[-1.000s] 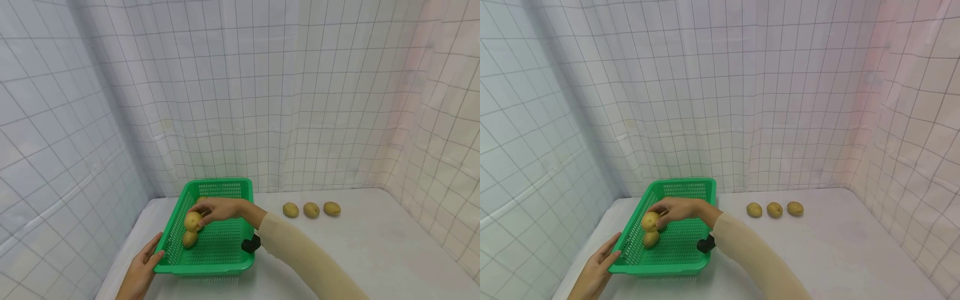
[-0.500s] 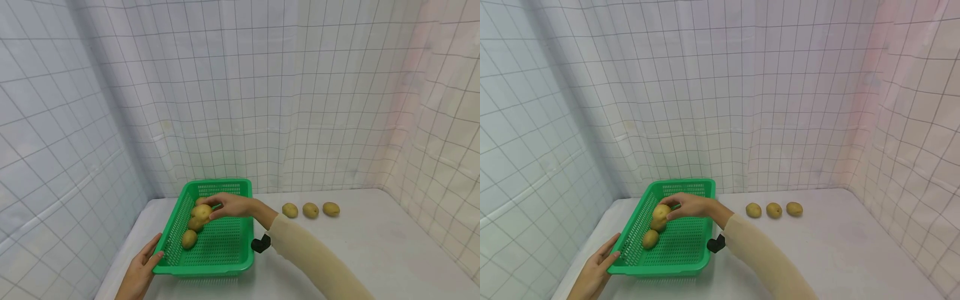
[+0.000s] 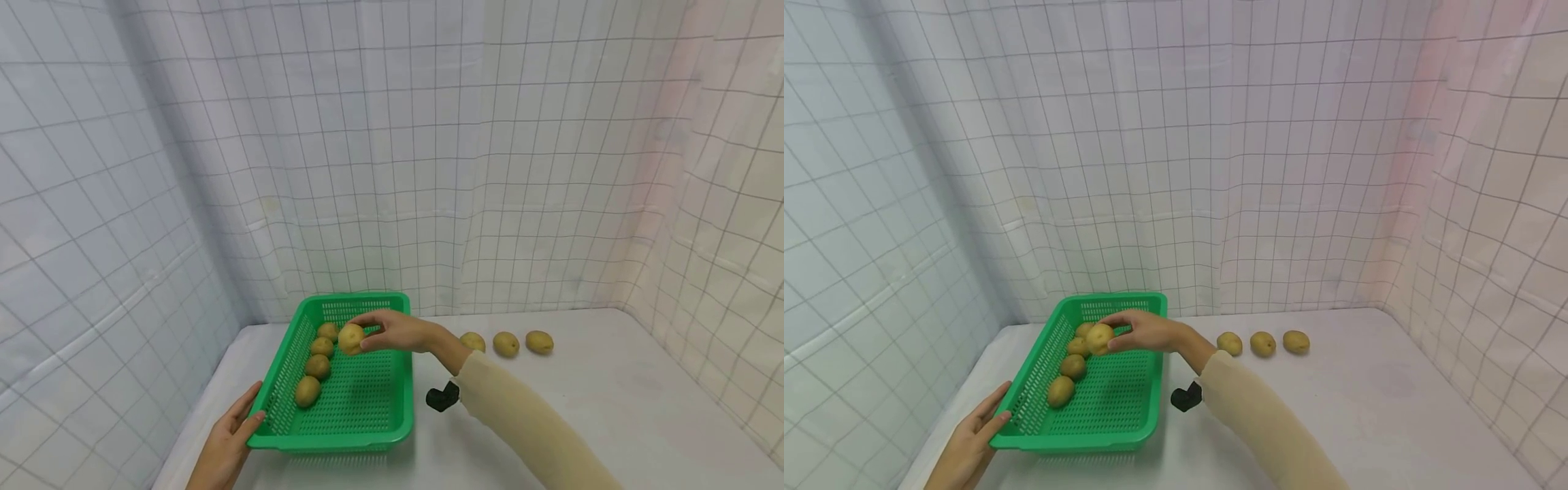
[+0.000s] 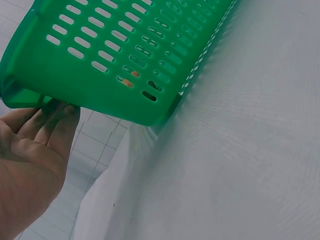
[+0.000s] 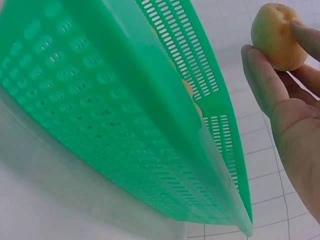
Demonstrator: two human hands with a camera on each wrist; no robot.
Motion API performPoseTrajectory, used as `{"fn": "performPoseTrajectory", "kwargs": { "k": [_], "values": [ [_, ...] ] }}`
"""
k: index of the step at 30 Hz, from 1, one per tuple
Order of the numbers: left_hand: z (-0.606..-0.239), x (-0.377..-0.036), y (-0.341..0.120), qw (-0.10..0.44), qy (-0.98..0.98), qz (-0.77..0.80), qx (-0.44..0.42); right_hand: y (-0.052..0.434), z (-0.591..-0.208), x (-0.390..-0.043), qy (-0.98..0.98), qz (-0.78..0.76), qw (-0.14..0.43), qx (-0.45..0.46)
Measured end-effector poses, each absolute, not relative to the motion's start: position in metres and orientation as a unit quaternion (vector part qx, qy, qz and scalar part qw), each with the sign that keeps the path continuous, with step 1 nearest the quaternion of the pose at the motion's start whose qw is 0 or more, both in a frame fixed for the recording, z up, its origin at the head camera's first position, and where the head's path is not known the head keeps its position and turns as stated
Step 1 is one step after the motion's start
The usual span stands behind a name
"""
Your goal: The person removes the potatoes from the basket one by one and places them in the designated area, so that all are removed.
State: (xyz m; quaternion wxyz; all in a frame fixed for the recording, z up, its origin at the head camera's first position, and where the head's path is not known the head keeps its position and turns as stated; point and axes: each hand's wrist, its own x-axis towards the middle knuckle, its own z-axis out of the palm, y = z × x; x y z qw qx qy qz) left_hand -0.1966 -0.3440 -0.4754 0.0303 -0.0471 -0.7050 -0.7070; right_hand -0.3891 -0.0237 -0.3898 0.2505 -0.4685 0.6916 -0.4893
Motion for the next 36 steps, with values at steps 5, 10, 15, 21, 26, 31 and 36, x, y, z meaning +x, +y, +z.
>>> {"fn": "performPoseTrajectory", "kwargs": {
  "k": [5,10,15,21,26,31,36],
  "values": [
    [-0.474,-0.197,-0.344,0.03,-0.706,-0.706,-0.046,-0.016,-0.391,-0.391,0.685,-0.5,0.258,-0.464],
    [-0.475,-0.198,-0.344,0.027,-0.707,-0.705,-0.042,-0.006,-0.394,-0.392,0.693,-0.495,0.25,-0.461],
    [-0.477,-0.199,-0.344,0.027,-0.707,-0.705,-0.047,0.005,-0.397,-0.394,0.703,-0.494,0.241,-0.452],
    [-0.477,-0.198,-0.345,0.035,-0.702,-0.709,-0.06,0.016,-0.396,-0.395,0.712,-0.487,0.235,-0.447],
    [-0.477,-0.197,-0.345,0.039,-0.699,-0.711,-0.063,0.023,-0.396,-0.397,0.705,-0.496,0.235,-0.449],
    [-0.478,-0.197,-0.345,0.041,-0.699,-0.711,-0.066,0.035,-0.398,-0.398,0.712,-0.5,0.232,-0.434],
    [-0.478,-0.198,-0.345,0.04,-0.698,-0.712,-0.064,0.049,-0.4,-0.395,0.732,-0.503,0.222,-0.402]
  ]
}}
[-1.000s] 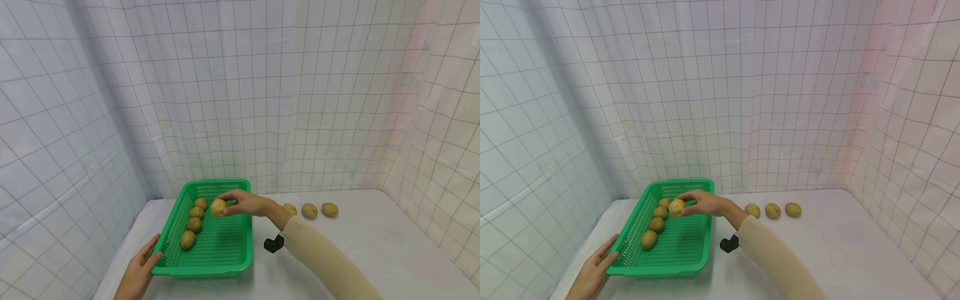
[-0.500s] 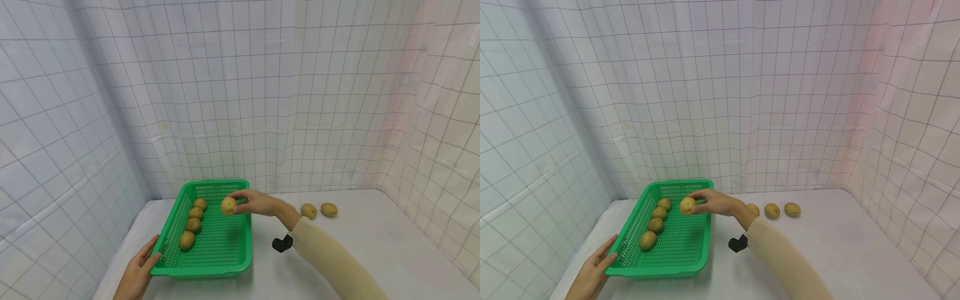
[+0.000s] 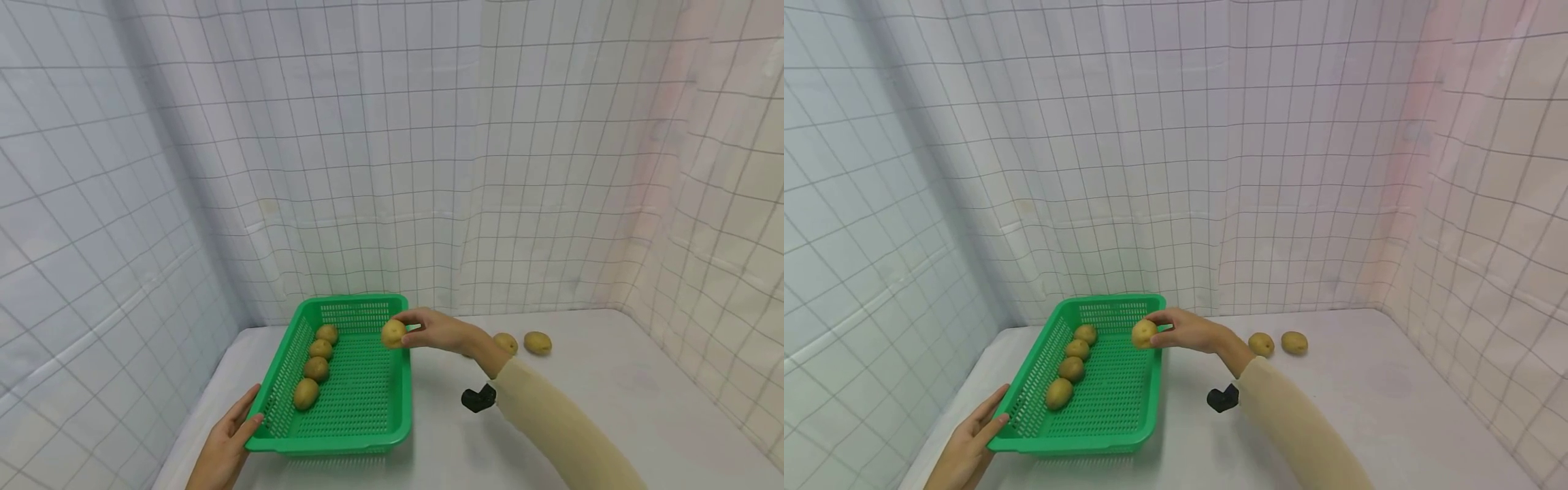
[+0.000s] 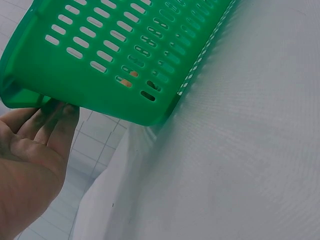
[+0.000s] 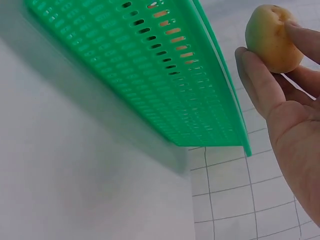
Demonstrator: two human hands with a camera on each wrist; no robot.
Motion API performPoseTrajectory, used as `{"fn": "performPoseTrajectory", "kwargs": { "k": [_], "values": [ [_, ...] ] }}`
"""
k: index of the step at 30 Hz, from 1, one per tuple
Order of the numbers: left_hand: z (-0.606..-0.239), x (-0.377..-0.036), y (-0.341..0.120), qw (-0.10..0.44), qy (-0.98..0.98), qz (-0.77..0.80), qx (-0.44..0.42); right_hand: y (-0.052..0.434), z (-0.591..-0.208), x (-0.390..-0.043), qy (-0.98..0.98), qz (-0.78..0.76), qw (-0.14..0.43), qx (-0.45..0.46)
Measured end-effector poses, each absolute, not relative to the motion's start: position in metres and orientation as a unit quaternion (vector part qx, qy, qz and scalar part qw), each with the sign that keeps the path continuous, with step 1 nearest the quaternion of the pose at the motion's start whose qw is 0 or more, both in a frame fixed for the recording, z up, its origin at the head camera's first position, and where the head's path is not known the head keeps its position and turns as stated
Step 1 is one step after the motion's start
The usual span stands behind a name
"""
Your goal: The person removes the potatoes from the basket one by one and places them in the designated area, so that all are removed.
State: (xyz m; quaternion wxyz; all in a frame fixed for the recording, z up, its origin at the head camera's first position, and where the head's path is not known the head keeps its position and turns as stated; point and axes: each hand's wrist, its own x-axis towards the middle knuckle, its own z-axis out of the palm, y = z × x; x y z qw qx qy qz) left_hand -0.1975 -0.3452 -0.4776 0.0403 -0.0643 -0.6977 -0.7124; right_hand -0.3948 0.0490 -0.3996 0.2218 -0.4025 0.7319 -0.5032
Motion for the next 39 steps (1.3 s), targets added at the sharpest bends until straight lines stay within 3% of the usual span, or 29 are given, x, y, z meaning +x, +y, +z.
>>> {"fn": "performPoseTrajectory", "kwargs": {
  "k": [15,28,39],
  "values": [
    [-0.48,-0.198,-0.347,0.049,-0.701,-0.708,-0.065,0.071,-0.419,-0.403,0.695,-0.556,0.247,-0.384],
    [-0.482,-0.199,-0.348,0.051,-0.701,-0.709,-0.06,0.102,-0.426,-0.406,0.756,-0.513,0.193,-0.359],
    [-0.485,-0.2,-0.348,0.053,-0.693,-0.715,-0.074,0.119,-0.425,-0.404,0.746,-0.537,0.206,-0.334]
  ]
}}
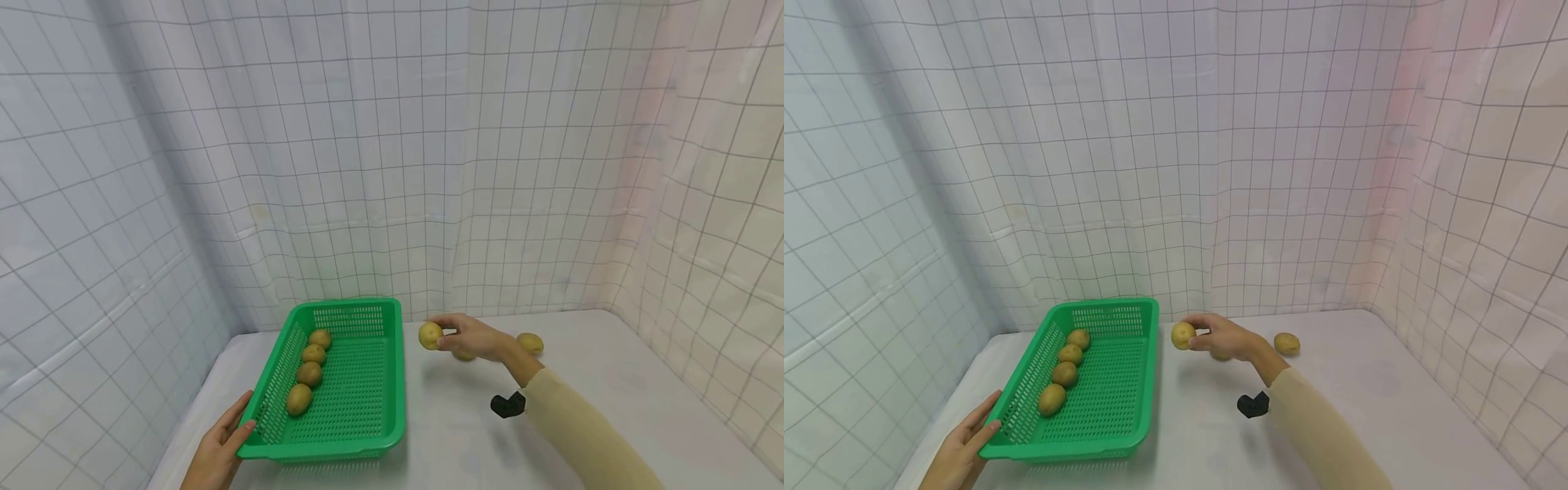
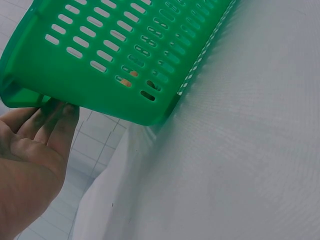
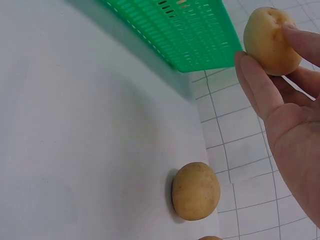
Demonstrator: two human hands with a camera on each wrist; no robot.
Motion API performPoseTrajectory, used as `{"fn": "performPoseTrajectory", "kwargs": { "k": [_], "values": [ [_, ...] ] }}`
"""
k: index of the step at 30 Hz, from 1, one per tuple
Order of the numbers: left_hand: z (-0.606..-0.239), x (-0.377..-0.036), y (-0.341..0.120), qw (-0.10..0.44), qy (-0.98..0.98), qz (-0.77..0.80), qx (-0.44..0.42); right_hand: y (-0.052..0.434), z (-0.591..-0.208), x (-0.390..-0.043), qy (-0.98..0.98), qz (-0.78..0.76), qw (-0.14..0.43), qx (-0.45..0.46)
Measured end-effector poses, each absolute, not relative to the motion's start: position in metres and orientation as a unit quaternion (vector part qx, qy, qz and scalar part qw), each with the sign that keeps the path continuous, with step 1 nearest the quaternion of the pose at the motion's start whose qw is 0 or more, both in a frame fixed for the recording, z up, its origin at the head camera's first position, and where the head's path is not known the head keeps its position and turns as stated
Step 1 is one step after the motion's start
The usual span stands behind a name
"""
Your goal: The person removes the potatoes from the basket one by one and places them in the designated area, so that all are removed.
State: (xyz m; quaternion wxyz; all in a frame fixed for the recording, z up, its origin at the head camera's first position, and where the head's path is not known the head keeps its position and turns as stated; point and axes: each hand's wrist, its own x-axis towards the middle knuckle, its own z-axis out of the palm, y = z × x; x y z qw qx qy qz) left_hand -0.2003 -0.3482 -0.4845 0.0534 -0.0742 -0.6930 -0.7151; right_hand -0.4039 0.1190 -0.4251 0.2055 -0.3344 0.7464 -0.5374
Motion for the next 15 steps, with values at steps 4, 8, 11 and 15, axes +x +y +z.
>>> {"fn": "performPoseTrajectory", "kwargs": {
  "k": [4,8,11,15],
  "values": [
    [-0.485,-0.201,-0.349,0.054,-0.694,-0.714,-0.074,0.125,-0.426,-0.403,0.748,-0.539,0.198,-0.332],
    [-0.485,-0.201,-0.348,0.05,-0.696,-0.712,-0.072,0.131,-0.43,-0.403,0.755,-0.538,0.191,-0.323],
    [-0.485,-0.201,-0.348,0.05,-0.696,-0.713,-0.073,0.136,-0.433,-0.404,0.763,-0.536,0.186,-0.31],
    [-0.485,-0.202,-0.348,0.051,-0.695,-0.713,-0.075,0.143,-0.438,-0.404,0.765,-0.539,0.179,-0.303]
  ]
}}
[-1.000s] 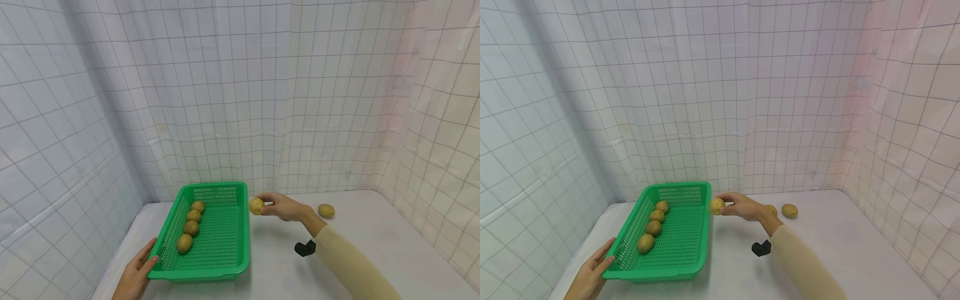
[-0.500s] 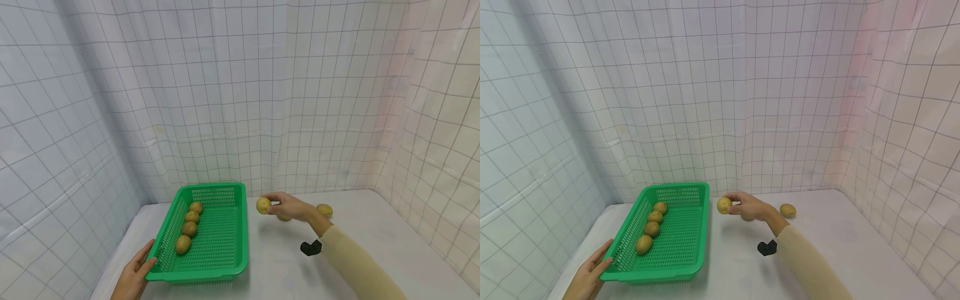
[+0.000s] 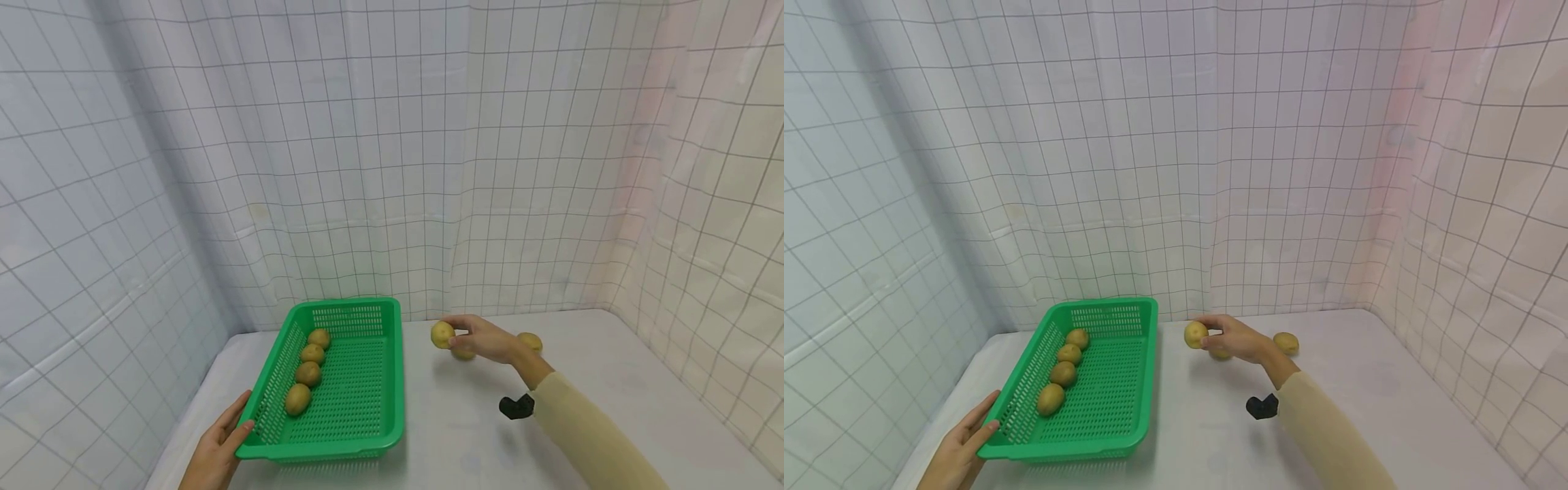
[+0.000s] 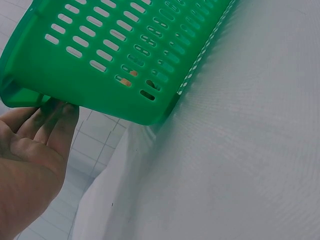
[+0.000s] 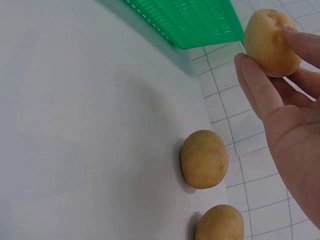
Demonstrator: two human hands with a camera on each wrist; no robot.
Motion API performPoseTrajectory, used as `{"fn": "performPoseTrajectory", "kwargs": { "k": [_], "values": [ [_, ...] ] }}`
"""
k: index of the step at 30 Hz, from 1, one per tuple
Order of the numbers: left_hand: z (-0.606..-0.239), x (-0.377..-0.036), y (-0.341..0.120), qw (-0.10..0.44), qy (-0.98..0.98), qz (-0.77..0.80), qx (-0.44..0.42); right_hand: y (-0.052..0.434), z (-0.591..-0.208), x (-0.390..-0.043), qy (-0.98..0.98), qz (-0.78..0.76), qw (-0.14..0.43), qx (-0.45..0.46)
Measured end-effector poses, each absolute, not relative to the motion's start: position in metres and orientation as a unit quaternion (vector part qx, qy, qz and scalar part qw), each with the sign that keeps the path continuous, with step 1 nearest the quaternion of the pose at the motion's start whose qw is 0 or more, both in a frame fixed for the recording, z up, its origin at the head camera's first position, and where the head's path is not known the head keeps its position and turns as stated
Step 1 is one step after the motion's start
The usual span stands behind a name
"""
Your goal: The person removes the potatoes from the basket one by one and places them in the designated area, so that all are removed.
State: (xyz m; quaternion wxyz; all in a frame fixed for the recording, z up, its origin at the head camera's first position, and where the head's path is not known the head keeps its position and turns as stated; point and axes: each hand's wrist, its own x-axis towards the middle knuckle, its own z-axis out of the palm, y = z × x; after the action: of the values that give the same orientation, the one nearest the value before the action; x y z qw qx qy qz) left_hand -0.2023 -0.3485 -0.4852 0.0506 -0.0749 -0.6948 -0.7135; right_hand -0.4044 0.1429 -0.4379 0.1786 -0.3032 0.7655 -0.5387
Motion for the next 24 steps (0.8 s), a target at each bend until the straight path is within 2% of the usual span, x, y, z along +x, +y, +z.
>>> {"fn": "performPoseTrajectory", "kwargs": {
  "k": [24],
  "values": [
    [-0.486,-0.203,-0.35,0.045,-0.689,-0.718,-0.089,0.192,-0.457,-0.411,0.791,-0.548,0.147,-0.228]
  ]
}}
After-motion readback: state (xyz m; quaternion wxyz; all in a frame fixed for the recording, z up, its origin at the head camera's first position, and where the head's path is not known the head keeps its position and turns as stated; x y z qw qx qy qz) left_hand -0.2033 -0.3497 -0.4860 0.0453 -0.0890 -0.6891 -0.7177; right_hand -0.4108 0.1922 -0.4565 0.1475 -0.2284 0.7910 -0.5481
